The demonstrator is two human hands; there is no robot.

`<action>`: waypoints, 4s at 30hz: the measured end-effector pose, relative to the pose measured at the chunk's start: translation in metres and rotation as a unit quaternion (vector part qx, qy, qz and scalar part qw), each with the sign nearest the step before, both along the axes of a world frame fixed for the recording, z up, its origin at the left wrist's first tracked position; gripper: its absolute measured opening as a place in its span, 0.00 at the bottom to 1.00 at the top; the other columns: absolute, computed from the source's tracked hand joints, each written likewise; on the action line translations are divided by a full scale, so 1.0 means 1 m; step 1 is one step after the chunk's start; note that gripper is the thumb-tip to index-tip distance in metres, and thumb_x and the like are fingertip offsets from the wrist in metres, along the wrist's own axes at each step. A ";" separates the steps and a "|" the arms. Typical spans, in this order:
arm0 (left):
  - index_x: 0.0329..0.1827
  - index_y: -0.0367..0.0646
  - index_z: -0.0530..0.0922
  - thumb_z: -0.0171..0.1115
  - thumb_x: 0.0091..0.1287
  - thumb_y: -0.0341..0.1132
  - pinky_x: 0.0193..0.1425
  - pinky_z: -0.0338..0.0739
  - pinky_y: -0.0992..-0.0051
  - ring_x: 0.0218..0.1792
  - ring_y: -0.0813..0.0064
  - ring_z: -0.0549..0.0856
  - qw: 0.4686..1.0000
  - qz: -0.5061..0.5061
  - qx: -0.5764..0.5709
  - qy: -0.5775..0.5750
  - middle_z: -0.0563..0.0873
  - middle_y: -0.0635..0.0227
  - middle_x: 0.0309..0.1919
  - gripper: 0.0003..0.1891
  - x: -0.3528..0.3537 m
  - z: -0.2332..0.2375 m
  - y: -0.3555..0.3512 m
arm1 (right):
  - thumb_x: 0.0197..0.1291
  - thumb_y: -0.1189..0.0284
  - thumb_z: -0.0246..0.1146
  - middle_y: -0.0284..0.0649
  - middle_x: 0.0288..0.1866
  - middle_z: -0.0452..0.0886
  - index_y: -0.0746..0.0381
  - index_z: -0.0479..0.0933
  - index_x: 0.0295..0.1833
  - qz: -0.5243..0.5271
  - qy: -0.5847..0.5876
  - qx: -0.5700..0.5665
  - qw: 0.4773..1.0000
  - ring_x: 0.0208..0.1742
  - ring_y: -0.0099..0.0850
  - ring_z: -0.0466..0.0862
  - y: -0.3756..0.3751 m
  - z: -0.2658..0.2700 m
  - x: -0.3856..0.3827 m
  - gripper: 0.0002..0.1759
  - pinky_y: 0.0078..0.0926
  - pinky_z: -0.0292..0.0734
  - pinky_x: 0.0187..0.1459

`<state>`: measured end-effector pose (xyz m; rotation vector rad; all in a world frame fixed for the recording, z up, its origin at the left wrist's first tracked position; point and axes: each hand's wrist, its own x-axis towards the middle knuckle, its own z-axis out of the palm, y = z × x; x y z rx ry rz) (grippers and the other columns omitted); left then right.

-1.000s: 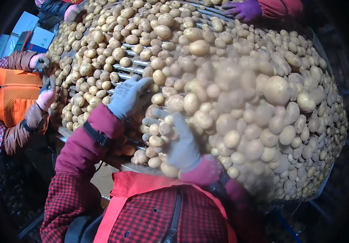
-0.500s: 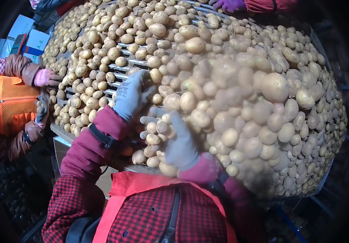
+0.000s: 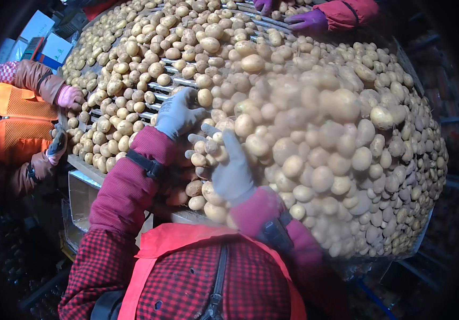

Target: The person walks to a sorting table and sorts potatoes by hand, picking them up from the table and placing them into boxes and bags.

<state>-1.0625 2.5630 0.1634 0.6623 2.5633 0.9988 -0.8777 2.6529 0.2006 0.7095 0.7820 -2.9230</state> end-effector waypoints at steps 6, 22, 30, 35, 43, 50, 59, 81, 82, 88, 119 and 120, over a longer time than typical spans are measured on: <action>0.58 0.42 0.84 0.75 0.64 0.33 0.42 0.83 0.78 0.39 0.82 0.85 0.911 0.084 0.335 -0.226 0.88 0.72 0.43 0.19 0.038 0.062 -0.024 | 0.78 0.45 0.50 0.29 0.40 0.76 0.56 0.71 0.74 0.020 -0.001 0.026 0.999 0.42 0.27 0.77 -0.007 0.004 0.000 0.32 0.27 0.78 0.41; 0.56 0.44 0.85 0.73 0.65 0.36 0.48 0.82 0.65 0.44 0.59 0.87 0.909 0.168 0.330 0.192 0.85 0.59 0.46 0.17 0.182 0.070 -0.136 | 0.81 0.64 0.49 0.41 0.67 0.78 0.62 0.67 0.73 0.221 0.185 0.202 0.936 0.67 0.33 0.78 -0.076 0.001 0.037 0.23 0.34 0.73 0.71; 0.50 0.45 0.86 0.67 0.66 0.36 0.56 0.79 0.60 0.48 0.55 0.86 0.906 0.271 0.179 0.272 0.88 0.60 0.47 0.12 0.245 0.049 -0.228 | 0.61 0.76 0.64 0.35 0.57 0.80 0.62 0.73 0.64 0.346 0.332 0.384 0.789 0.58 0.28 0.81 -0.166 -0.020 0.037 0.24 0.22 0.75 0.60; 0.50 0.45 0.86 0.69 0.63 0.35 0.57 0.79 0.60 0.50 0.54 0.86 0.867 0.378 0.147 0.289 0.88 0.59 0.50 0.13 0.276 0.031 -0.273 | 0.64 0.80 0.63 0.35 0.55 0.78 0.62 0.72 0.65 0.441 0.215 0.242 0.837 0.58 0.24 0.79 -0.228 -0.027 0.046 0.23 0.21 0.76 0.59; 0.51 0.43 0.85 0.68 0.62 0.26 0.59 0.81 0.63 0.53 0.55 0.86 0.816 0.485 0.095 0.299 0.87 0.58 0.53 0.14 0.307 0.031 -0.343 | 0.70 0.80 0.61 0.44 0.63 0.78 0.66 0.61 0.75 0.563 0.312 0.261 0.719 0.63 0.32 0.81 -0.312 -0.035 0.039 0.30 0.29 0.77 0.66; 0.52 0.41 0.85 0.69 0.64 0.27 0.59 0.82 0.64 0.55 0.55 0.86 0.783 0.526 0.088 0.319 0.87 0.56 0.53 0.13 0.306 0.022 -0.384 | 0.67 0.82 0.62 0.44 0.67 0.76 0.66 0.57 0.79 0.634 0.277 0.164 0.703 0.68 0.33 0.78 -0.368 -0.032 0.026 0.37 0.34 0.72 0.72; 0.69 0.38 0.75 0.67 0.71 0.35 0.72 0.73 0.59 0.66 0.52 0.79 0.697 0.630 0.018 0.342 0.80 0.48 0.65 0.25 0.263 0.056 -0.565 | 0.77 0.44 0.55 0.42 0.47 0.82 0.58 0.77 0.61 0.620 -0.049 0.004 0.783 0.46 0.40 0.84 -0.542 0.002 -0.061 0.28 0.36 0.82 0.43; 0.59 0.47 0.81 0.71 0.62 0.43 0.58 0.77 0.55 0.53 0.58 0.84 0.956 -0.131 -0.049 0.259 0.85 0.63 0.50 0.23 0.096 0.027 -0.168 | 0.80 0.50 0.52 0.46 0.64 0.82 0.63 0.70 0.73 0.266 -0.085 -0.030 0.960 0.58 0.39 0.86 -0.092 0.014 0.055 0.31 0.38 0.85 0.54; 0.58 0.47 0.80 0.71 0.62 0.44 0.54 0.78 0.55 0.52 0.58 0.84 0.954 -0.150 -0.139 0.219 0.85 0.63 0.48 0.23 0.095 0.025 -0.151 | 0.81 0.50 0.50 0.49 0.67 0.81 0.64 0.68 0.75 0.243 -0.081 -0.034 0.966 0.61 0.42 0.86 -0.079 0.014 0.059 0.32 0.40 0.86 0.55; 0.57 0.48 0.76 0.69 0.63 0.43 0.49 0.81 0.53 0.49 0.53 0.86 0.934 -0.137 -0.292 0.151 0.84 0.56 0.51 0.22 0.079 0.016 -0.103 | 0.81 0.54 0.48 0.46 0.67 0.81 0.63 0.68 0.77 0.149 -0.045 -0.017 0.988 0.59 0.39 0.85 -0.029 0.021 0.070 0.30 0.36 0.83 0.56; 0.72 0.43 0.76 0.65 0.70 0.32 0.42 0.83 0.74 0.36 0.75 0.86 0.855 0.105 0.395 -0.320 0.86 0.65 0.47 0.26 0.089 0.038 -0.137 | 0.83 0.52 0.43 0.49 0.71 0.79 0.63 0.66 0.78 0.121 -0.007 -0.006 0.993 0.59 0.40 0.85 0.011 0.002 0.068 0.31 0.35 0.83 0.58; 0.75 0.41 0.72 0.65 0.70 0.30 0.44 0.83 0.73 0.39 0.73 0.86 0.798 0.107 0.475 -0.357 0.84 0.62 0.53 0.29 0.089 0.041 -0.146 | 0.83 0.52 0.43 0.49 0.71 0.79 0.62 0.66 0.78 0.122 -0.005 -0.006 0.993 0.59 0.40 0.85 0.010 0.000 0.067 0.32 0.36 0.82 0.58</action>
